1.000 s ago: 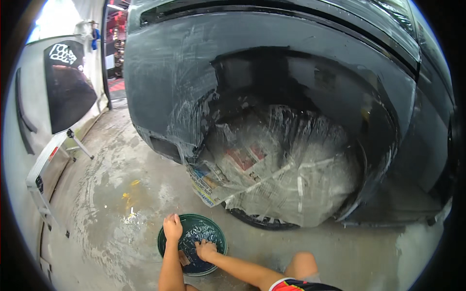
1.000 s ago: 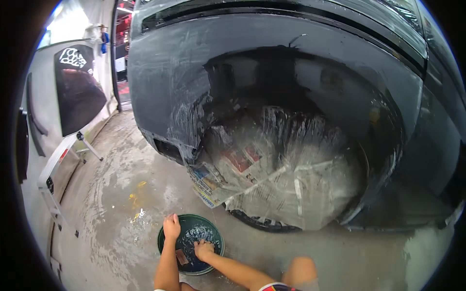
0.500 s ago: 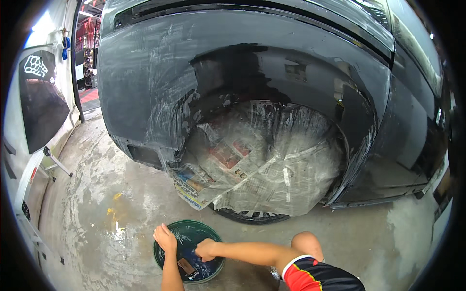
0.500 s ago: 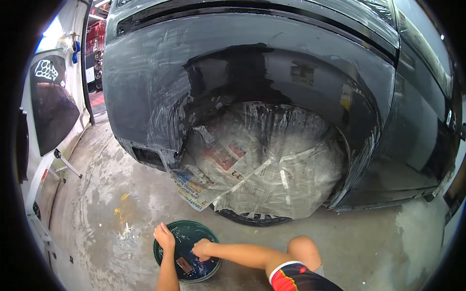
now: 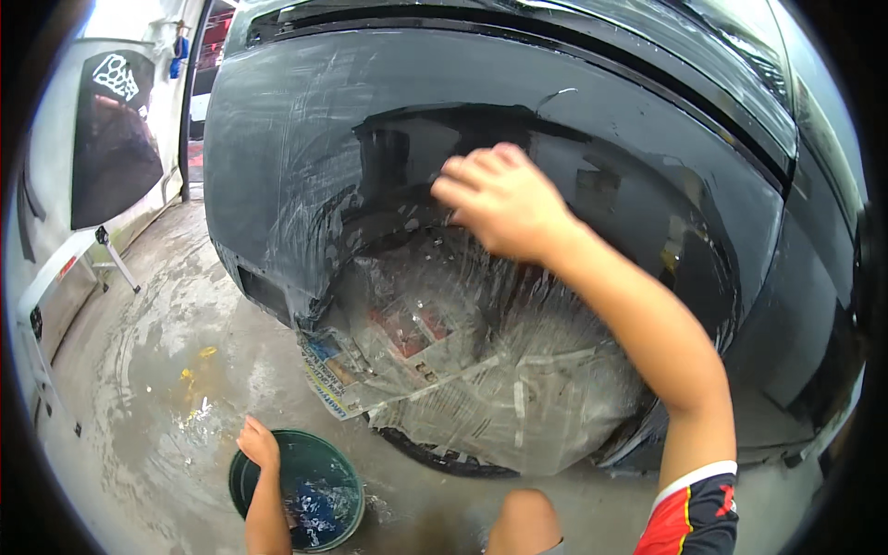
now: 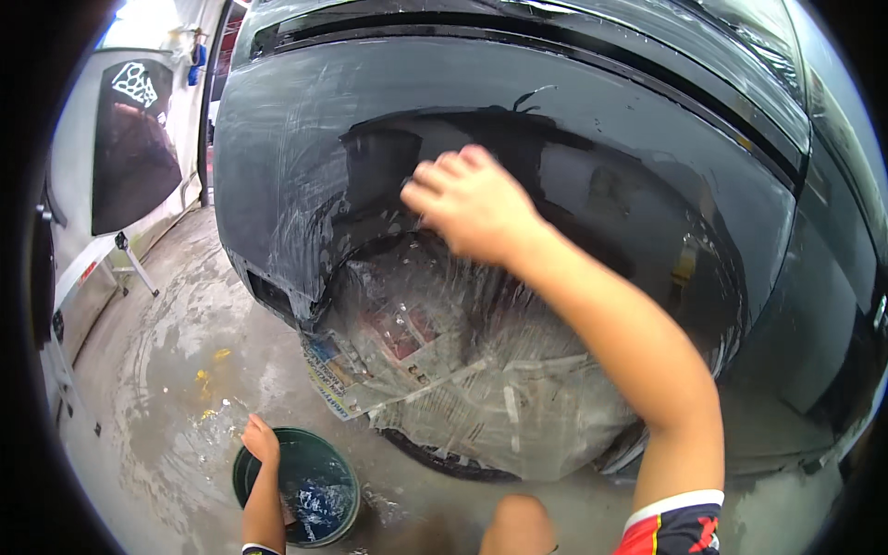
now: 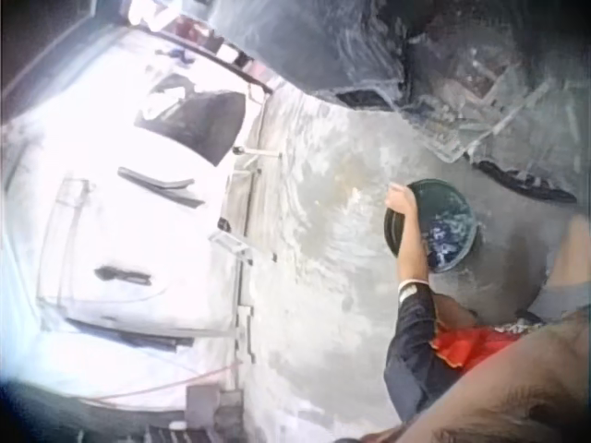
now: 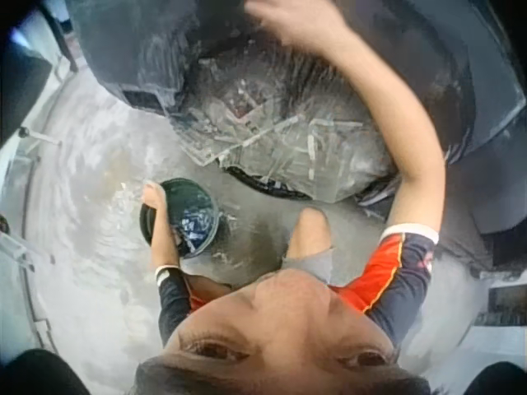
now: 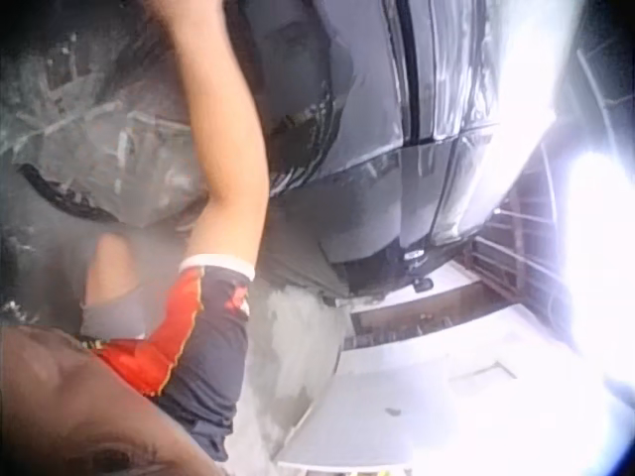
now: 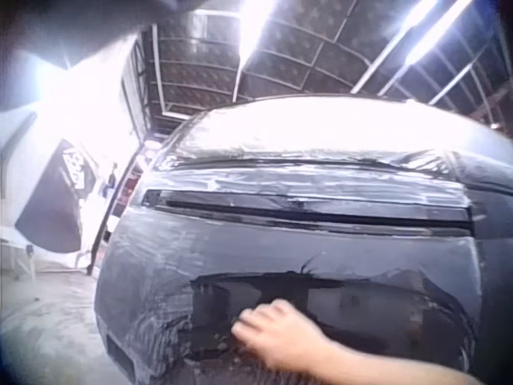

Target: Sanding the black body panel of a car above the wheel well using a sanding block and water.

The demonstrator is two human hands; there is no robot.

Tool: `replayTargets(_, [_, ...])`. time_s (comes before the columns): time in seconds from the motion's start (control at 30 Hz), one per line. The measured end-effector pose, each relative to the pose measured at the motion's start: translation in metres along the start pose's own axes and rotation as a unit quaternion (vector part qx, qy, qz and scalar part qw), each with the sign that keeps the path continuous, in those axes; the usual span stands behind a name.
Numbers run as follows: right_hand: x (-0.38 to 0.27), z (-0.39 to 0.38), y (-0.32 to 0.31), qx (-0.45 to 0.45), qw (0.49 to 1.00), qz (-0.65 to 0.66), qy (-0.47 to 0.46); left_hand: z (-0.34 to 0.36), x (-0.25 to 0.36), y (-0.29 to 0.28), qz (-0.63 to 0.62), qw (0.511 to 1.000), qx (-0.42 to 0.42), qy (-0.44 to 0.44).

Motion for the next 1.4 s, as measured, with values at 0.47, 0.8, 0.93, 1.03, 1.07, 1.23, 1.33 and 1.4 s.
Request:
replayTargets(0.47, [0.107,-0.068,-0.046,-0.014,0.994,-0.111,0.0,0.011,0.007,-0.003,0.158,0.987,0.033,-0.019])
replayTargets(0.8, [0.098,-0.064,-0.034,0.004,0.99,-0.143,0.004,0.015,0.005,0.01,0.205,0.977,-0.053,-0.01])
replayTargets(0.93, [0.102,-0.06,-0.038,0.016,0.984,-0.178,-0.003,0.016,0.017,0.016,0.19,0.977,-0.094,-0.016])
replayTargets(1.03, [0.074,0.014,-0.007,0.001,0.985,-0.159,-0.074,0.022,0.023,0.028,0.172,0.981,-0.08,-0.033])
replayTargets(1.07, [0.069,0.027,0.009,-0.021,0.987,-0.138,-0.076,0.022,0.018,0.027,0.173,0.981,-0.08,-0.034])
replayTargets(1.23, [0.113,-0.056,-0.043,-0.021,0.983,-0.179,-0.046,0.014,0.003,0.011,0.161,0.985,-0.053,-0.036])
replayTargets(1.33, [0.115,-0.056,-0.043,-0.02,0.978,-0.201,-0.045,0.017,0.005,0.017,0.181,0.982,-0.054,-0.022])
replayTargets(1.4, [0.096,-0.021,-0.024,-0.008,0.981,-0.185,-0.065,0.021,0.013,0.018,0.193,0.98,-0.054,-0.008])
Point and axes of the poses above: each hand's wrist, its own z-axis towards the middle knuckle, its own y-axis out of the palm, x = y × z, the point moved 10 cm from there along z, towards the middle knuckle, and after that the axes turned 7 degrees about y, right-handed, at the moved point
